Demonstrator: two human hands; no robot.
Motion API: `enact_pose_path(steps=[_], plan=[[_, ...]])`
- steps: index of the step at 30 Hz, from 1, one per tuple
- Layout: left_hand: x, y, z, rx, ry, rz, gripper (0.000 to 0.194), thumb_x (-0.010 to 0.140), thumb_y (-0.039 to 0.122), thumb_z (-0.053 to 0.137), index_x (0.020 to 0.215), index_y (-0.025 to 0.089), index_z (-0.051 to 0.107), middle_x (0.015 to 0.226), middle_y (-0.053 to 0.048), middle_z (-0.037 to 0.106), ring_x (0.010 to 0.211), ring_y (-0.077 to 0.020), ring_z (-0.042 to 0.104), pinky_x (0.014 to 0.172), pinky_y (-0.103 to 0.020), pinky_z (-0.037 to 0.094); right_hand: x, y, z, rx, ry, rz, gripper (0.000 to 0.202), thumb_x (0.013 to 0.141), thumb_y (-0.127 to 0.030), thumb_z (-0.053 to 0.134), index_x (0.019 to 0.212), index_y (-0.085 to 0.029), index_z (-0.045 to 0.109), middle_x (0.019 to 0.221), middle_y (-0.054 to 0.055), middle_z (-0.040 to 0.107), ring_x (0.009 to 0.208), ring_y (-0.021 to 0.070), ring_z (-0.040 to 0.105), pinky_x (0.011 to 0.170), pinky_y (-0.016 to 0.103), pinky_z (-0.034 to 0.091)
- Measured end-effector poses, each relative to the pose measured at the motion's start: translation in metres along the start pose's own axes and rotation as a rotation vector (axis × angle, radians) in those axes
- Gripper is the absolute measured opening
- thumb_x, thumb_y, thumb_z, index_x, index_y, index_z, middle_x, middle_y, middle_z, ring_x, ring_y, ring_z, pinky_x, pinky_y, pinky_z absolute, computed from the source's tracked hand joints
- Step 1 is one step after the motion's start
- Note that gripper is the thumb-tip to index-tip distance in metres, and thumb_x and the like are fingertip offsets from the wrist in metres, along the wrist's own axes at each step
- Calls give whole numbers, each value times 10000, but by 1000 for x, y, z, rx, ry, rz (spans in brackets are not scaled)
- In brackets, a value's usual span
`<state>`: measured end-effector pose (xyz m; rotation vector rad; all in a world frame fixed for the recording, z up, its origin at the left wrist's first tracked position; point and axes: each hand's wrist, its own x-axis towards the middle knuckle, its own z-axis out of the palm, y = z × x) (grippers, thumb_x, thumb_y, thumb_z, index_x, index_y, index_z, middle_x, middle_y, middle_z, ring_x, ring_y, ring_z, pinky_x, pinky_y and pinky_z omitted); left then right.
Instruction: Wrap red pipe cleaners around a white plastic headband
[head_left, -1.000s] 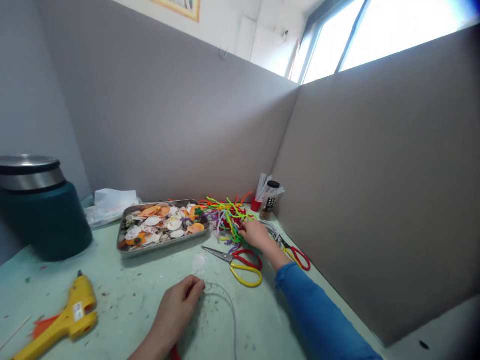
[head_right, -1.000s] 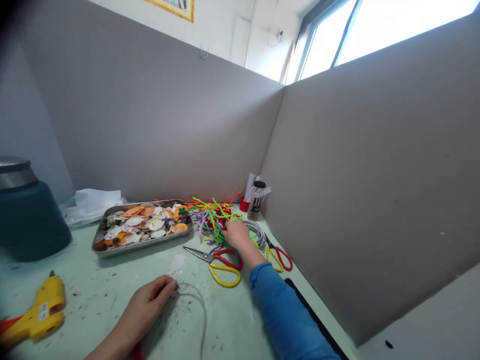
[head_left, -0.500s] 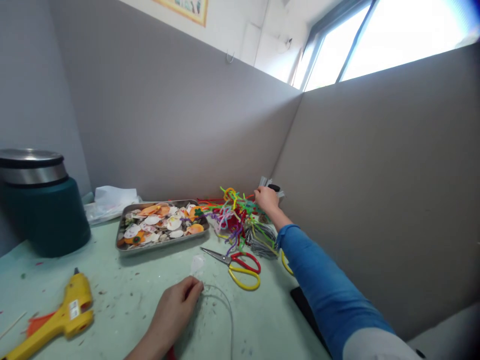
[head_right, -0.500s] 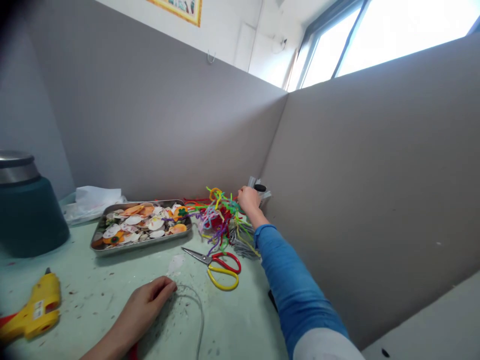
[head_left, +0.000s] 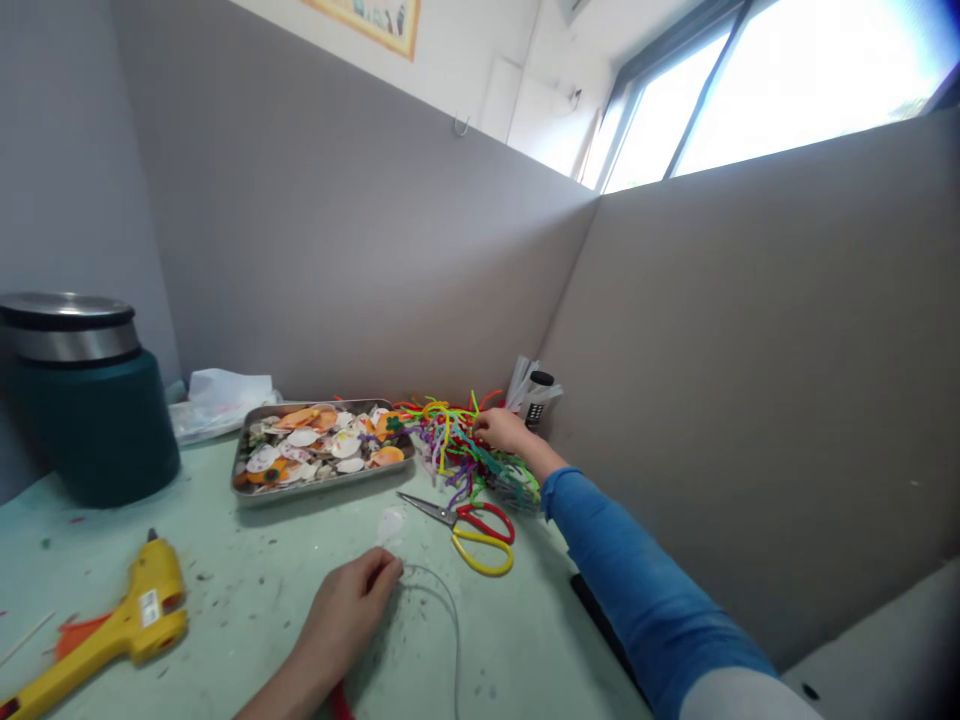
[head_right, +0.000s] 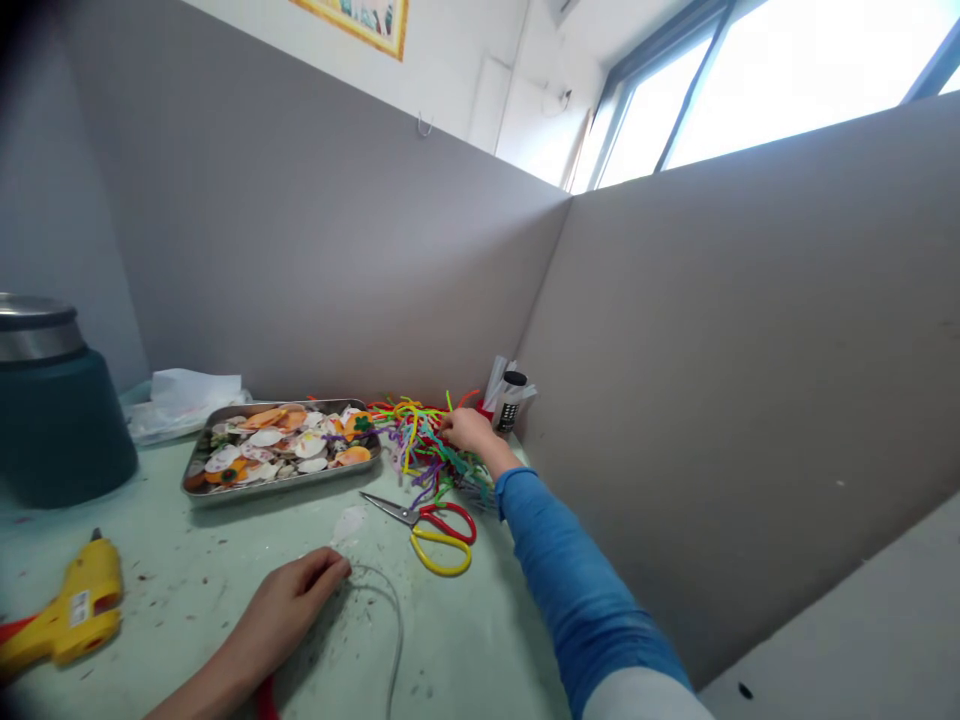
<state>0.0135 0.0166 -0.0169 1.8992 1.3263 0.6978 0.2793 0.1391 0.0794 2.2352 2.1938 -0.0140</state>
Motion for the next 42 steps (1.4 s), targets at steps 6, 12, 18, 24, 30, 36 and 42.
enact_pose_path(steps=[6,12,18,24,30,36,42], plan=[[-1,-2,1,-16,0,10,298,819,381,388,645,200,549,634,-12,616,657,-179,566,607,-239,350,-5,2,16,-45,-19,109,295,893,-303,533,1153,-163,538,1156,85,558,971,196,582,812,390,503],[0,-1,1,-7,-3,17,289,826,359,384,654,195,548,645,-19,622,661,-182,569,613,-247,350,6,20,-28,53,276,210,268,934,-253,402,1067,-165,618,1126,139,601,1087,252,536,879,358,412],[-1,0,0,4,-11,13,296,834,353,374,656,194,548,652,-19,626,670,-180,575,619,-247,351,8,28,-66,279,463,263,298,901,-257,411,1083,-175,633,1179,149,597,1166,285,479,888,358,370],[-5,1,0,23,-45,47,315,846,347,378,690,184,597,678,-25,646,678,-179,575,628,-250,357,-4,7,-67,735,332,147,244,878,-256,454,974,-137,644,860,109,693,701,153,626,587,230,449],[-7,0,-1,-16,-27,141,296,837,320,427,710,180,655,730,-40,650,708,-177,578,649,-251,381,-49,-63,8,1190,-38,-102,256,872,-326,474,923,-134,635,724,56,668,511,88,567,479,199,455],[-5,0,-5,-126,24,190,257,823,336,482,784,186,686,791,-47,652,749,-183,588,689,-263,410,-73,-98,58,1919,-392,-155,287,710,-384,704,865,-155,626,646,-22,603,475,62,517,449,183,401],[6,-8,-8,-361,162,-27,278,772,410,559,784,154,667,750,-54,662,719,-192,579,670,-283,430,-80,-95,59,1659,-206,-130,236,737,-363,656,810,-139,651,570,-32,569,412,45,425,405,175,303]])
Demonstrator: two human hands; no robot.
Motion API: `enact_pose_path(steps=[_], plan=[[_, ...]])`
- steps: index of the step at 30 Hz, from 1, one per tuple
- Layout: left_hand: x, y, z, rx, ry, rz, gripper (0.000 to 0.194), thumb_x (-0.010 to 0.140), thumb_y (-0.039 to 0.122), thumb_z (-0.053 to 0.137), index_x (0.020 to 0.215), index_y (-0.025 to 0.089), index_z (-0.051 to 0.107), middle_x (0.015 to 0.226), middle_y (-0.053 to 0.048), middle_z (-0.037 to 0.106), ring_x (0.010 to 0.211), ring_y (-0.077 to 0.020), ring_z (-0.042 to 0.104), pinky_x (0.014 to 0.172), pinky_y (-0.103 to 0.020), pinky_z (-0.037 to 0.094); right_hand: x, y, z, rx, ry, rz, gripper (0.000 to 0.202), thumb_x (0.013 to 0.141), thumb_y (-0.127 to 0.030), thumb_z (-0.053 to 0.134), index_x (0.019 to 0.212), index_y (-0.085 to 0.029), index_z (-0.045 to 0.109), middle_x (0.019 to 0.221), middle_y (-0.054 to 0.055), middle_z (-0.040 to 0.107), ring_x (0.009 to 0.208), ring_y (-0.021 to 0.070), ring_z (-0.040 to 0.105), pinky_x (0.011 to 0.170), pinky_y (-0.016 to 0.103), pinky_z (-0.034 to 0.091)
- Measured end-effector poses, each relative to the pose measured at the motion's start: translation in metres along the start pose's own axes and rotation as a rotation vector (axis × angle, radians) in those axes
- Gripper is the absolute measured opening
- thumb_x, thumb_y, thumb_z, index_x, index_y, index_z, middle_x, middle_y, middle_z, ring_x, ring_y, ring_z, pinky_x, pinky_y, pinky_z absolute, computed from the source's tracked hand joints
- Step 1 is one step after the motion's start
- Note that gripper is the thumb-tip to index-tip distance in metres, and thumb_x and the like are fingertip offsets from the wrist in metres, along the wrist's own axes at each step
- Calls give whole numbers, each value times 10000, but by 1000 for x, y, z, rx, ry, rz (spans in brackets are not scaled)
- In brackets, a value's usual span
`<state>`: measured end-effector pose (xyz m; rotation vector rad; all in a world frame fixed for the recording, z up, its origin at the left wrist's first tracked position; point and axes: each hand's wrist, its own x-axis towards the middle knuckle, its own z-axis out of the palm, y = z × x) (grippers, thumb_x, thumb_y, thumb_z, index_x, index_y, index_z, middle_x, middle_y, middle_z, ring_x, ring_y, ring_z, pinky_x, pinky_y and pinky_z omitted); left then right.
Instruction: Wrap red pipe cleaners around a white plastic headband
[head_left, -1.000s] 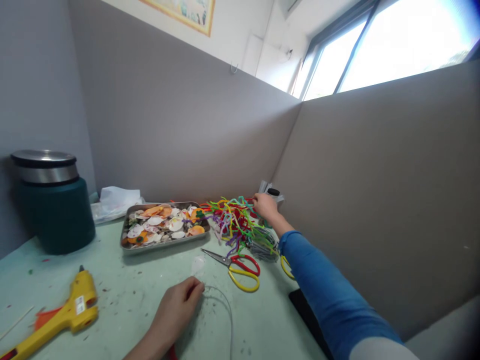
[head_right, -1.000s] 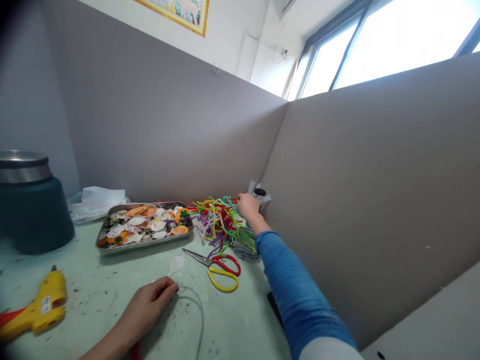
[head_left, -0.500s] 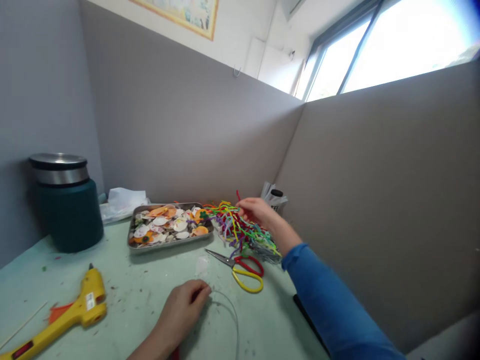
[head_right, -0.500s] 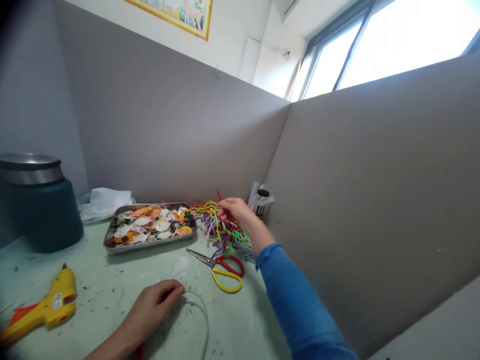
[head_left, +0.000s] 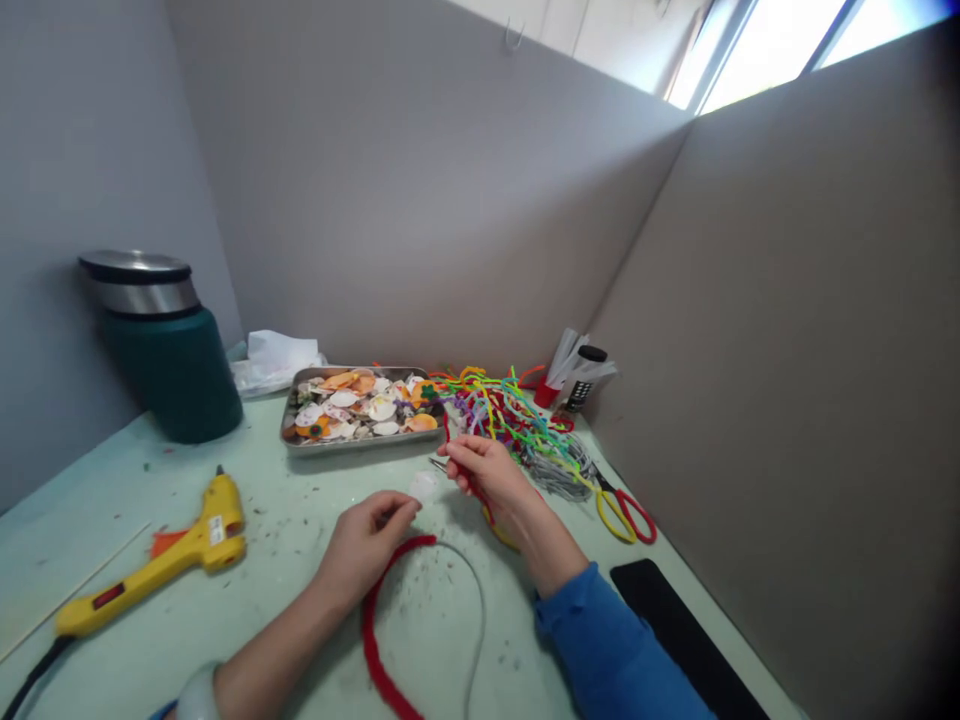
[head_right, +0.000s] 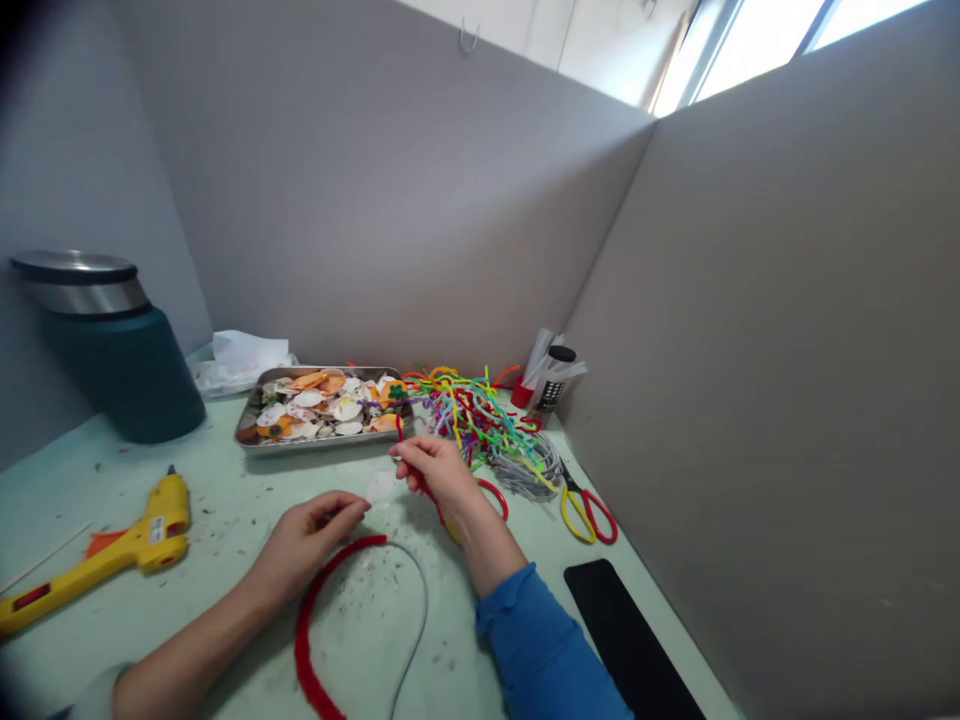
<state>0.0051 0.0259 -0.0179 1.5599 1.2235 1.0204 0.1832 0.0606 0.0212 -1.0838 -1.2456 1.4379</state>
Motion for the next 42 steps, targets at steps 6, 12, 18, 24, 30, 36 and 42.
enact_pose_path(steps=[6,12,18,24,30,36,42], plan=[[2,5,0,-347,25,-128,480,710,427,650,1078,123,594,566,34,552,497,-106,467,507,-223,381,-10,1,13,-542,-162,-49,177,781,-240,554,663,-140,640,549,-26,558,487,68,429,461,186,305],[1,7,-4,-449,117,-201,350,713,446,654,868,132,667,536,28,544,473,-77,446,469,-183,347,-13,8,18,-666,-244,-77,185,812,-266,520,751,-151,651,628,-16,593,548,83,474,498,185,326],[2,6,-7,-473,180,-242,389,736,438,641,968,128,676,448,35,514,444,-71,426,437,-162,310,-10,7,6,-740,-250,-133,209,818,-267,518,696,-148,638,586,-21,553,560,94,461,512,198,314],[5,5,-12,-539,261,-212,370,708,420,669,939,131,685,774,-29,652,449,-41,443,447,-180,354,-10,-5,-6,-770,-208,-91,207,819,-289,525,721,-148,642,587,-18,560,555,99,462,516,205,315],[5,5,-11,-536,216,-206,352,684,416,689,894,134,673,798,-29,651,458,-48,467,454,-190,368,-13,-10,-9,-730,-195,-87,199,803,-275,540,683,-151,638,577,-14,566,543,100,454,511,211,314],[-1,11,-6,-467,72,-244,396,711,439,661,954,127,686,443,44,510,433,-77,444,452,-181,342,-17,0,12,-610,-307,-16,197,793,-264,542,664,-150,638,566,-13,580,503,87,443,477,202,315],[5,2,-14,-597,244,-281,414,711,439,673,991,134,676,518,35,543,463,-60,435,466,-167,334,-12,-2,-5,-542,-152,8,161,741,-273,627,851,-162,667,619,-15,596,512,86,465,463,194,332]])
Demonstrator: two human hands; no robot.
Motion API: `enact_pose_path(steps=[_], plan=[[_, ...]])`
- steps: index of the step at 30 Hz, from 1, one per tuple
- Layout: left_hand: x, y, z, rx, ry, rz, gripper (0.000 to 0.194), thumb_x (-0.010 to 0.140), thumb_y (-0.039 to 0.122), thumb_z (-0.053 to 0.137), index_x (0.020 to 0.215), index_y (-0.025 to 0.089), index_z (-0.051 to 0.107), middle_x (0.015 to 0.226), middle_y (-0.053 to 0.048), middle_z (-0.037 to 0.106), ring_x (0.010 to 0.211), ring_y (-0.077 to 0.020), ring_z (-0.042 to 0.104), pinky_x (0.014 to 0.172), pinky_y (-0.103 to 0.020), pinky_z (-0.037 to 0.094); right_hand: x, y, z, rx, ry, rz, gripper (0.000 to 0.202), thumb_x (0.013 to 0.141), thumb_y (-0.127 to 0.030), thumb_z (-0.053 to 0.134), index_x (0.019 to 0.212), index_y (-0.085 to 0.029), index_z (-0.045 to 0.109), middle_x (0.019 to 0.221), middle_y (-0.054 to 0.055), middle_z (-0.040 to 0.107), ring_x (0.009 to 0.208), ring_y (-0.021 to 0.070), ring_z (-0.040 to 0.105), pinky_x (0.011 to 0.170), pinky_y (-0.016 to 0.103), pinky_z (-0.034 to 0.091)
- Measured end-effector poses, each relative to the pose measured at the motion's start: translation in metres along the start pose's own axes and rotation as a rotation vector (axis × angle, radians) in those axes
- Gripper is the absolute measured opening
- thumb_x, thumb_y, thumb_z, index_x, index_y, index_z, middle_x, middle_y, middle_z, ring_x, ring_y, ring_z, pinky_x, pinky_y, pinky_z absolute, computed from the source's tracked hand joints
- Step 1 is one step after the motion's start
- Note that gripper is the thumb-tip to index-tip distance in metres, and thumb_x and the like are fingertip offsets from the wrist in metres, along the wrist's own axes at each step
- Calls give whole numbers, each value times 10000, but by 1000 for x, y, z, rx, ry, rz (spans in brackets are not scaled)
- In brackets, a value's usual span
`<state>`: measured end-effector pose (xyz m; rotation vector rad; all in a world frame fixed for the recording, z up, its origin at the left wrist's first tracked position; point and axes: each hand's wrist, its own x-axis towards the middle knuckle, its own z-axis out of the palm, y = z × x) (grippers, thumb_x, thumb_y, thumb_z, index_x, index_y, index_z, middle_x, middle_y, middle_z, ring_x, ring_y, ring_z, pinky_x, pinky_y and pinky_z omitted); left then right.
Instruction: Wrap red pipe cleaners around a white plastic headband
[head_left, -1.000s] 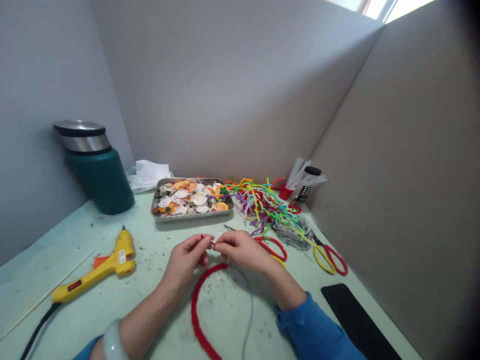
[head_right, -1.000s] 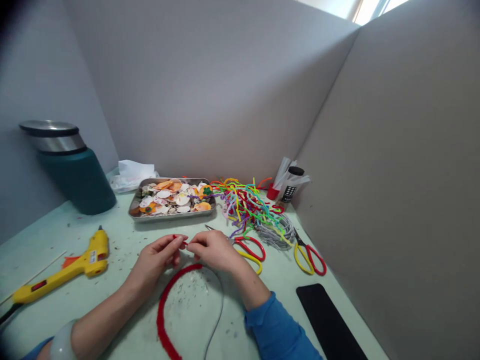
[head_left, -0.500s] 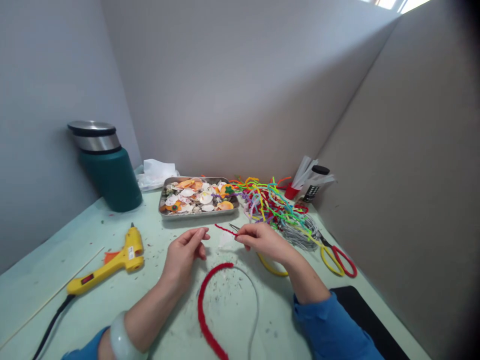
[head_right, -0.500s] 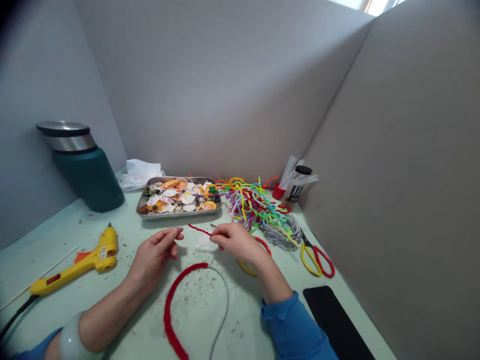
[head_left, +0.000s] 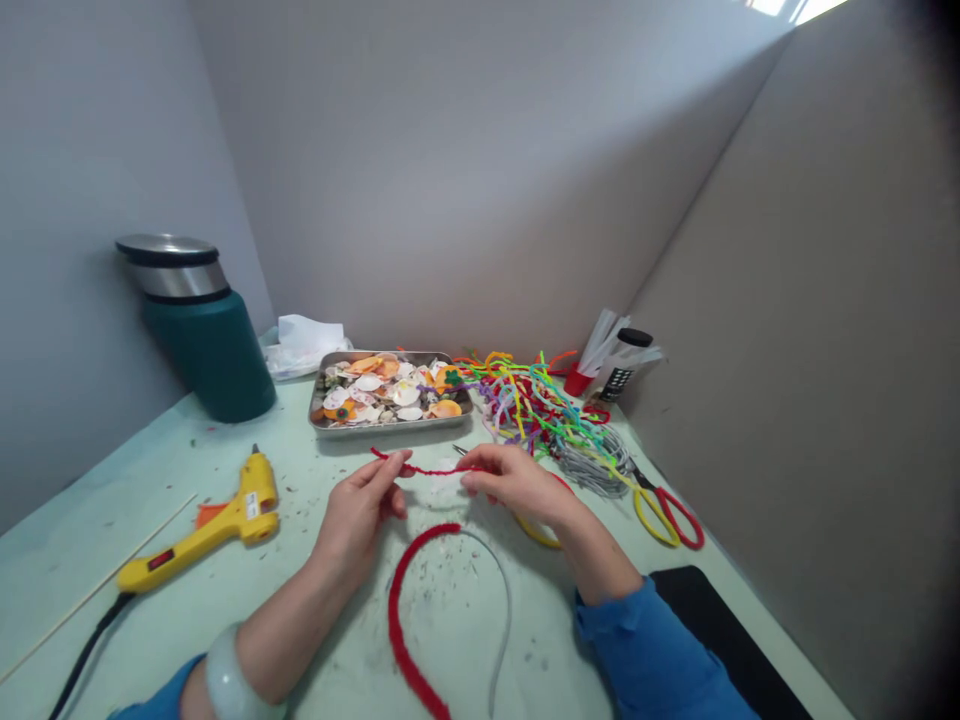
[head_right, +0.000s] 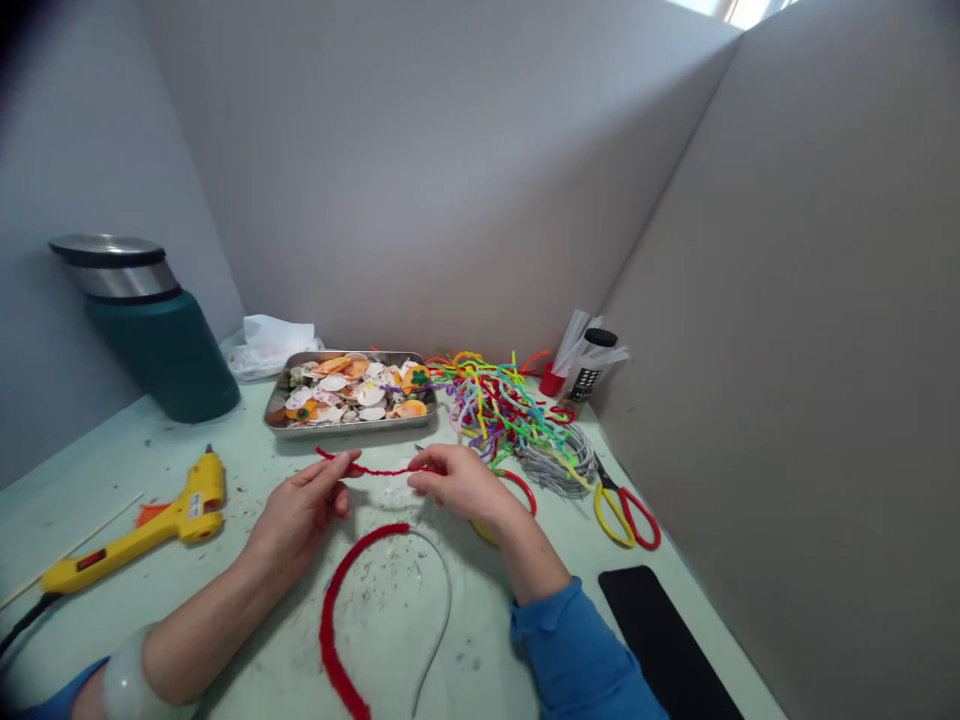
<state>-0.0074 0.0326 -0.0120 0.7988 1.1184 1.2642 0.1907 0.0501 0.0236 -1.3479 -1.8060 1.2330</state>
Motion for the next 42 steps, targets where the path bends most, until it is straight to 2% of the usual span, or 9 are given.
enact_pose_path(steps=[3,11,16,19,24,28,32,37,42], plan=[[2,0,-1,-48,9,2,425,711,426,679,1015,130,668,489,50,504,467,-64,421,472,-168,340,2,5,-6,61,51,17,171,758,-290,606,684,-141,642,589,-10,584,465,65,423,438,192,316],[-2,3,3,-34,11,30,414,678,408,706,967,111,684,610,9,590,462,-67,416,471,-198,349,9,12,4,570,172,2,250,699,-362,697,812,-143,654,702,14,649,464,51,477,412,171,344],[-9,4,7,176,-31,173,318,702,405,684,866,136,725,516,13,566,485,-99,458,516,-221,380,15,16,4,835,277,40,260,624,-305,771,770,-154,619,659,-20,605,476,53,496,397,161,338],[-14,4,10,264,-59,248,262,688,387,695,803,154,734,664,-25,661,470,-90,467,528,-237,407,16,18,4,1022,291,90,274,591,-240,793,762,-179,589,638,-43,585,499,65,511,413,168,352],[-14,4,11,207,-18,183,308,698,392,680,874,143,718,756,-44,689,433,-65,451,476,-225,405,13,17,9,1196,230,72,230,653,-230,756,788,-206,572,794,-18,651,600,86,548,512,199,425],[-11,3,9,155,-26,130,339,703,412,673,894,134,703,797,-50,687,427,-54,451,445,-209,378,7,10,13,1164,109,20,211,702,-309,712,800,-220,548,832,5,650,602,96,525,522,208,409],[-9,0,9,197,6,110,324,694,439,670,825,143,695,751,-25,673,403,-49,440,429,-204,360,4,6,15,1041,74,-39,249,698,-382,690,799,-228,522,793,2,613,564,96,478,494,211,381],[-7,-2,7,160,10,123,331,704,434,663,860,144,686,747,-21,661,414,-49,447,423,-197,344,5,8,29,729,7,-114,347,640,-292,737,939,-216,579,950,31,611,693,122,543,546,222,428],[-8,-1,9,137,-38,118,324,703,400,675,895,140,697,743,-22,654,431,-47,445,446,-197,368,9,10,47,474,112,-92,213,750,-327,641,886,-167,608,645,-16,578,548,97,501,496,207,380]])
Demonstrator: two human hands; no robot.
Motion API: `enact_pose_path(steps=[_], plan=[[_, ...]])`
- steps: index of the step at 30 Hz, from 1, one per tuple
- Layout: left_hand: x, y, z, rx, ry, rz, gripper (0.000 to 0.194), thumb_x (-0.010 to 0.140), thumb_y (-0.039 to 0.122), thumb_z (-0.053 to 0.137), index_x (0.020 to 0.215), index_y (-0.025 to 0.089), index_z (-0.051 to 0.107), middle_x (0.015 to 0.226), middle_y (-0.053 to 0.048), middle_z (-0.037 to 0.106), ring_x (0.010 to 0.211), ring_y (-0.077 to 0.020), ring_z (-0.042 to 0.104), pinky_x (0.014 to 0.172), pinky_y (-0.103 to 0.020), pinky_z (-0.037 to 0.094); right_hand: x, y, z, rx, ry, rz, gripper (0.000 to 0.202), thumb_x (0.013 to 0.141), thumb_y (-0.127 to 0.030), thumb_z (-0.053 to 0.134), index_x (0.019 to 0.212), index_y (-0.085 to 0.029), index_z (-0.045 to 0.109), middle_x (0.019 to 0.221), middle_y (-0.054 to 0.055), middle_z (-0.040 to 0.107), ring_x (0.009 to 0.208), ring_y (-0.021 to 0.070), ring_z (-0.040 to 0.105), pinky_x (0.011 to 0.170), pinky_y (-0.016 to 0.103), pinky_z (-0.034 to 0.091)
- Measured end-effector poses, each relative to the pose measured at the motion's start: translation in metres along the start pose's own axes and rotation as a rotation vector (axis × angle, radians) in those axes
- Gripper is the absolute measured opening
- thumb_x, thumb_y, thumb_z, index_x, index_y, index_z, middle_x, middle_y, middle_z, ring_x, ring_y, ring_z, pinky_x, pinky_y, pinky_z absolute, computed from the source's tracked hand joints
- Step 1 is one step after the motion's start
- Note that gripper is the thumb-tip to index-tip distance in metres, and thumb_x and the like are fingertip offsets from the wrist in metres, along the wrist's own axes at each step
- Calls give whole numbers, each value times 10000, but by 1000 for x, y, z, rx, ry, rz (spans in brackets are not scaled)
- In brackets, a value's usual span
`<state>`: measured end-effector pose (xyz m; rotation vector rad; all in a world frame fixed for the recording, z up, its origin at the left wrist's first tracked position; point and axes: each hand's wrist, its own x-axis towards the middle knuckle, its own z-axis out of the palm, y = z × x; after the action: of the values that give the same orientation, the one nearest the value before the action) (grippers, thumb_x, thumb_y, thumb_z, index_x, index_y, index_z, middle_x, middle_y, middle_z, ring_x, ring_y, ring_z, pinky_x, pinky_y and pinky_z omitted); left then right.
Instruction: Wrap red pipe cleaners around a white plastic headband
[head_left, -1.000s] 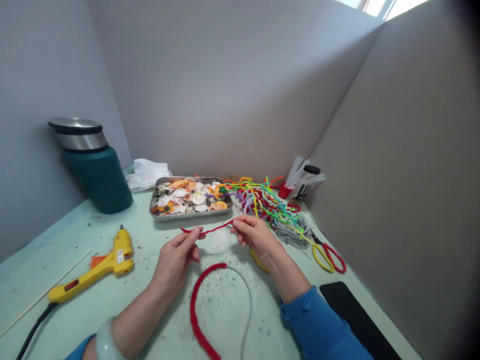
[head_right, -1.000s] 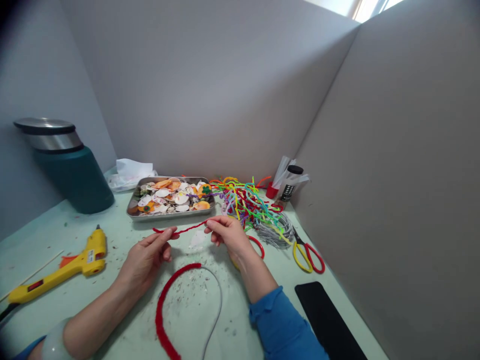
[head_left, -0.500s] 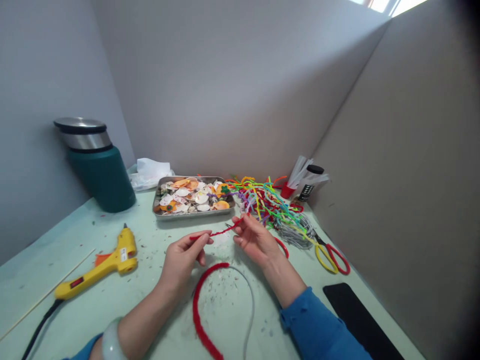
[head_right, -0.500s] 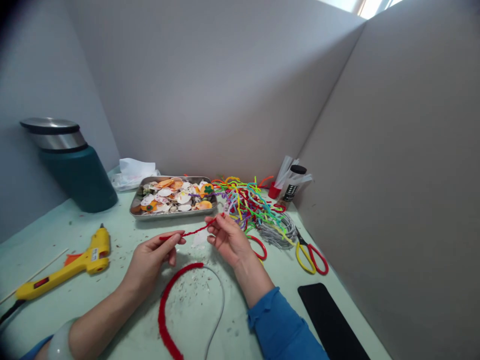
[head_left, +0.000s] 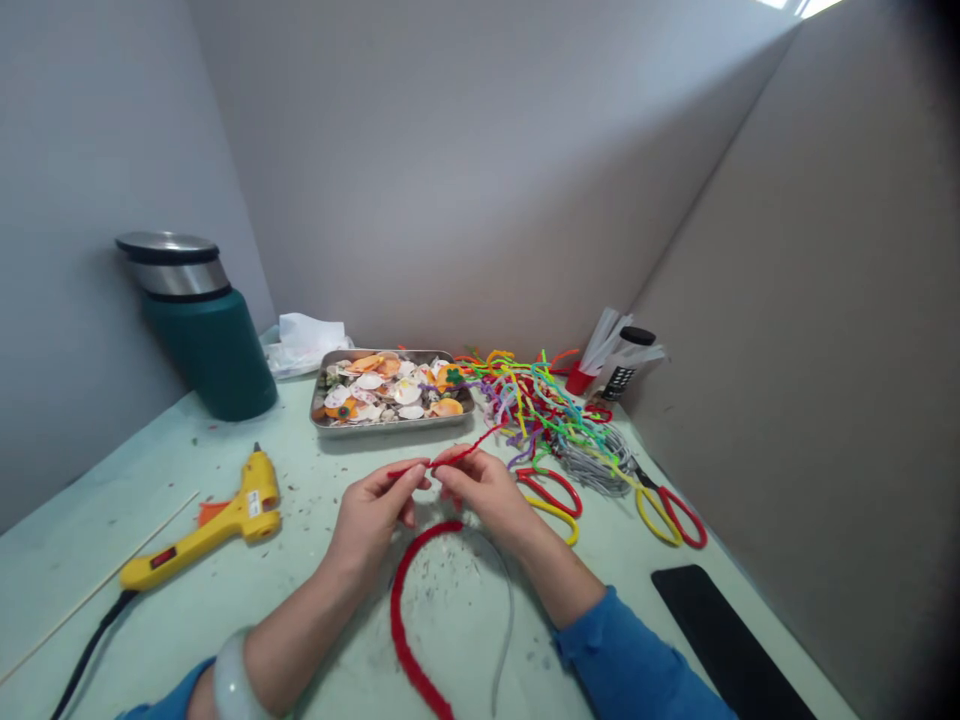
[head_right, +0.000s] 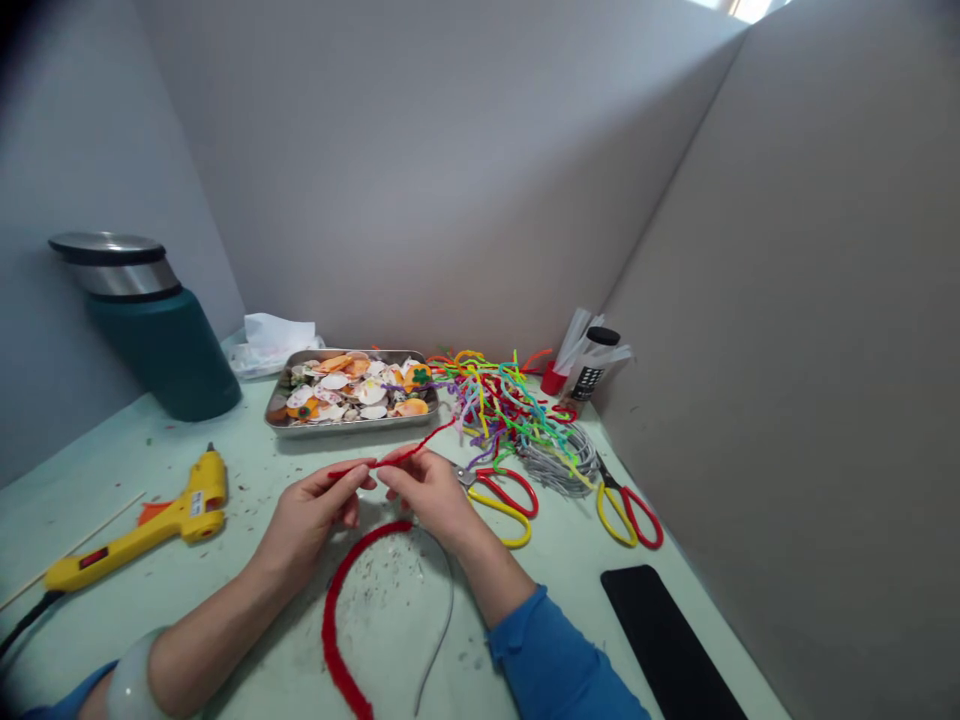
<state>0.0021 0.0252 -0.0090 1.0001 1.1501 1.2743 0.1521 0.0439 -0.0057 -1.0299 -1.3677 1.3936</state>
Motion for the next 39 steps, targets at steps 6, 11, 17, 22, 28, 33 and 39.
enact_pose_path(steps=[6,11,17,22,28,33,39], plan=[[-2,-1,0,75,-60,35,311,721,385,657,924,151,678,693,-11,643,438,-61,453,456,-203,390,1,4,-1,-166,116,-141,142,785,-302,609,775,-163,632,650,-8,582,565,106,509,525,216,380],[-1,0,-1,136,-32,109,218,734,352,640,832,161,600,527,53,537,430,-75,449,441,-188,367,-5,2,1,-367,152,-347,126,812,-268,587,782,-174,666,811,34,611,684,131,548,588,229,400],[0,-1,2,204,-48,82,246,730,373,630,822,148,592,453,68,484,399,-82,426,417,-189,325,-6,2,2,-422,162,-403,120,824,-237,569,785,-167,659,807,32,611,667,123,544,571,221,397],[0,0,2,215,-75,64,239,730,369,633,784,139,600,482,58,504,401,-73,421,428,-190,325,-5,5,2,-393,154,-361,119,810,-244,577,770,-161,653,781,22,608,651,114,534,577,216,396],[-2,3,0,124,-200,11,219,749,351,628,773,133,624,530,39,549,430,-67,442,465,-189,340,-2,4,0,-22,48,-80,129,758,-280,623,728,-155,608,563,-29,552,509,94,475,510,210,369],[-3,3,1,95,-227,-36,239,755,356,623,801,123,640,692,-10,637,416,-51,444,456,-192,328,-1,4,-2,108,33,8,141,738,-283,636,707,-148,608,527,-34,551,473,84,456,491,206,352],[-4,6,2,106,-234,-40,229,773,344,600,797,118,621,672,-18,645,402,-50,435,445,-190,319,0,4,-2,153,45,62,130,714,-263,644,683,-146,596,508,-34,542,453,79,456,464,198,345]])
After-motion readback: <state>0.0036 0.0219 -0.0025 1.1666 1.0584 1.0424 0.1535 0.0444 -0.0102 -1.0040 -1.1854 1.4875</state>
